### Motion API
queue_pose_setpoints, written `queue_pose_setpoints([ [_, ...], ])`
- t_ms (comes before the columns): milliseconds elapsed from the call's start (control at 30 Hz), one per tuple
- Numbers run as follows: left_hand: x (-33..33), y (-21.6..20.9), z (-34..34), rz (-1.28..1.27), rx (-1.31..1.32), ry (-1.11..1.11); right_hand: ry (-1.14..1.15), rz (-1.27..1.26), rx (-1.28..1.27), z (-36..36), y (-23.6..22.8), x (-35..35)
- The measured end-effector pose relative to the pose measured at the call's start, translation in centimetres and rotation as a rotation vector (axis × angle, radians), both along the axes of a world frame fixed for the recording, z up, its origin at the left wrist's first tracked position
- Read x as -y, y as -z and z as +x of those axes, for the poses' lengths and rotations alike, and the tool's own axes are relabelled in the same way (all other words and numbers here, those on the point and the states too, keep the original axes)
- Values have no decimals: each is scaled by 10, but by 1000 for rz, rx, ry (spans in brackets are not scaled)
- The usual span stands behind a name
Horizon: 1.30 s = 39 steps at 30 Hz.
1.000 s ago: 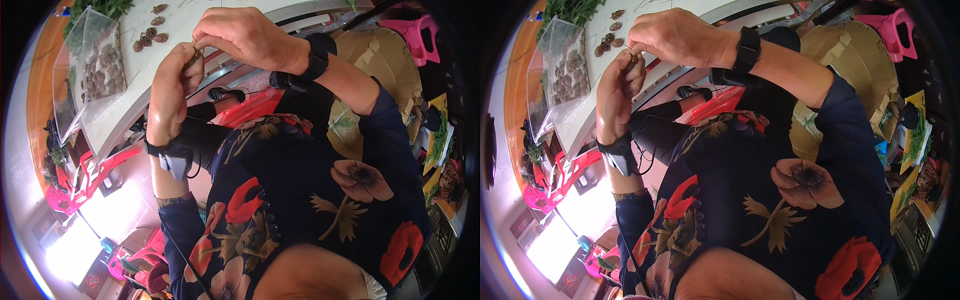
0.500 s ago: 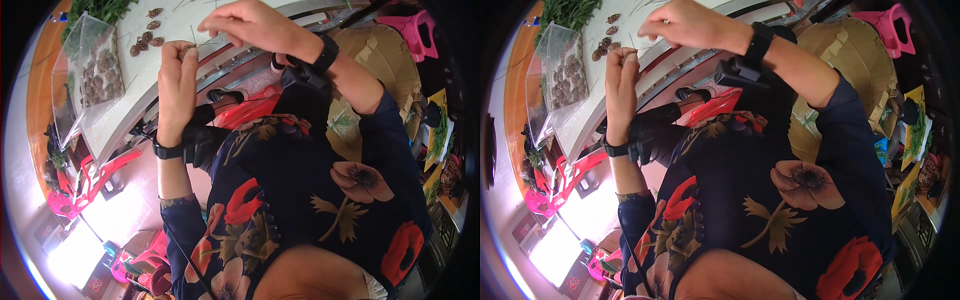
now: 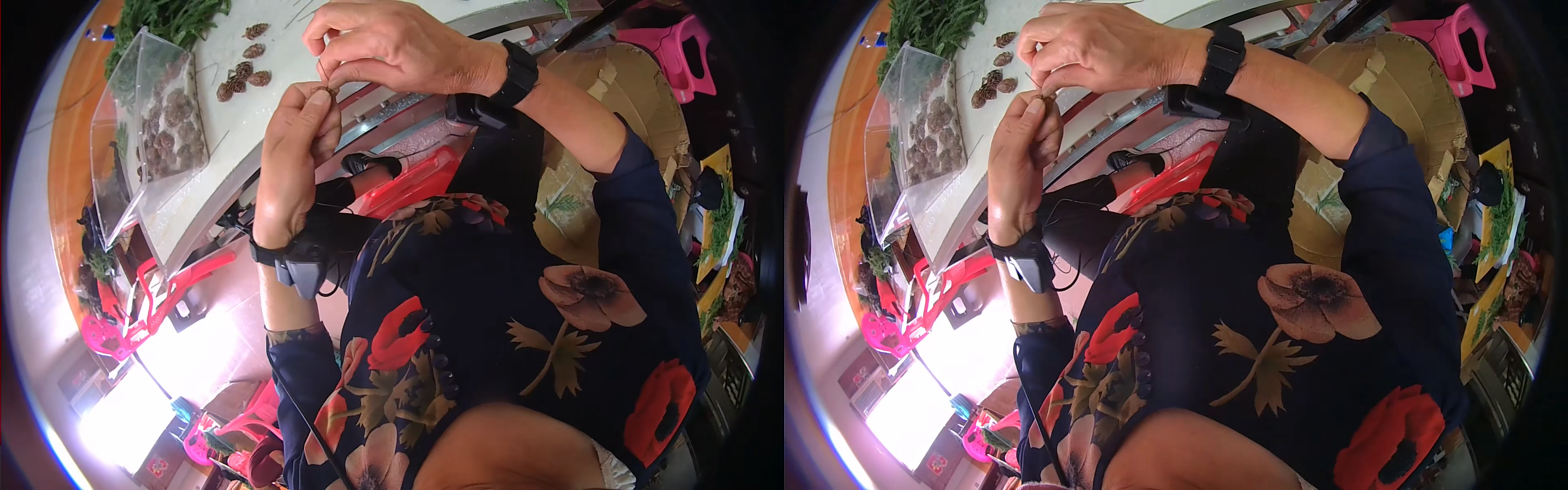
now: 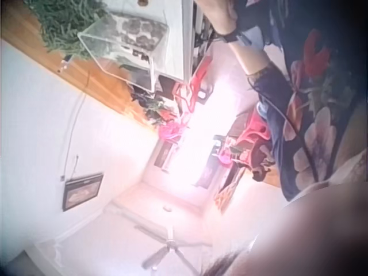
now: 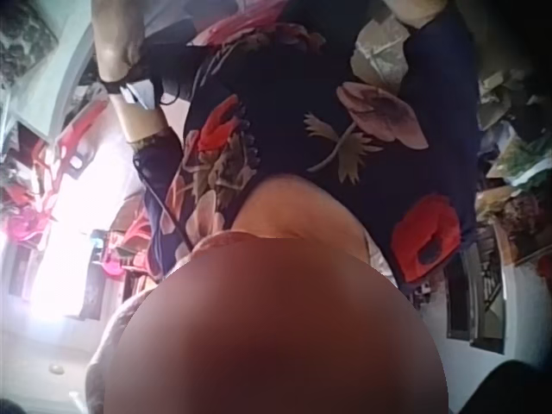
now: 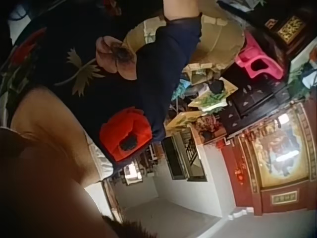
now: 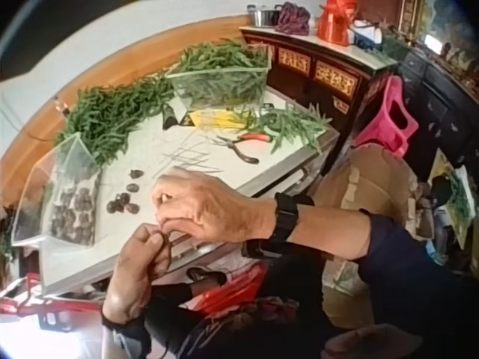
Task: Assembling small decorative wreaths from greenery and pinecones using wire and pliers.
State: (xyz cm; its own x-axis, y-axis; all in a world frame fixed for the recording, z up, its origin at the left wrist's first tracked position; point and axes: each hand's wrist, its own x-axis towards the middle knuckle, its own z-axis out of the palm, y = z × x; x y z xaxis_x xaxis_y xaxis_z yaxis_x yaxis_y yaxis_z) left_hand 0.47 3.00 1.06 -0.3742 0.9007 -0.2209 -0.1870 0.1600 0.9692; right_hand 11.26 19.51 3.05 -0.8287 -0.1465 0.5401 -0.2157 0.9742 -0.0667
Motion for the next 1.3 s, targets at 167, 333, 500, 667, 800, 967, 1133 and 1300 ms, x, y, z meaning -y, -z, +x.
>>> queue_pose_setpoints([
  [167,-14,18,2,107,-723,-183,107,-859,171,-13,41,0],
  [333,-22,22,10,40,-312,-199,77,-1729,68,1,63,28],
  [500,-27,29,12,12,-230,-202,37,-1930,50,-2,75,28],
  [667,-36,43,25,134,-745,-318,63,-1897,-79,-7,70,30],
  [800,-36,27,30,119,-931,-272,77,-1900,-87,-6,75,15],
  [967,-48,22,-8,-11,-1023,-252,143,-1761,28,4,90,-46],
  [1133,-41,6,-107,-151,-1174,-372,21,-1769,51,-1,86,-76],
  [1300,-64,17,-167,-338,-1206,-318,-31,-1755,38,3,96,-80],
])
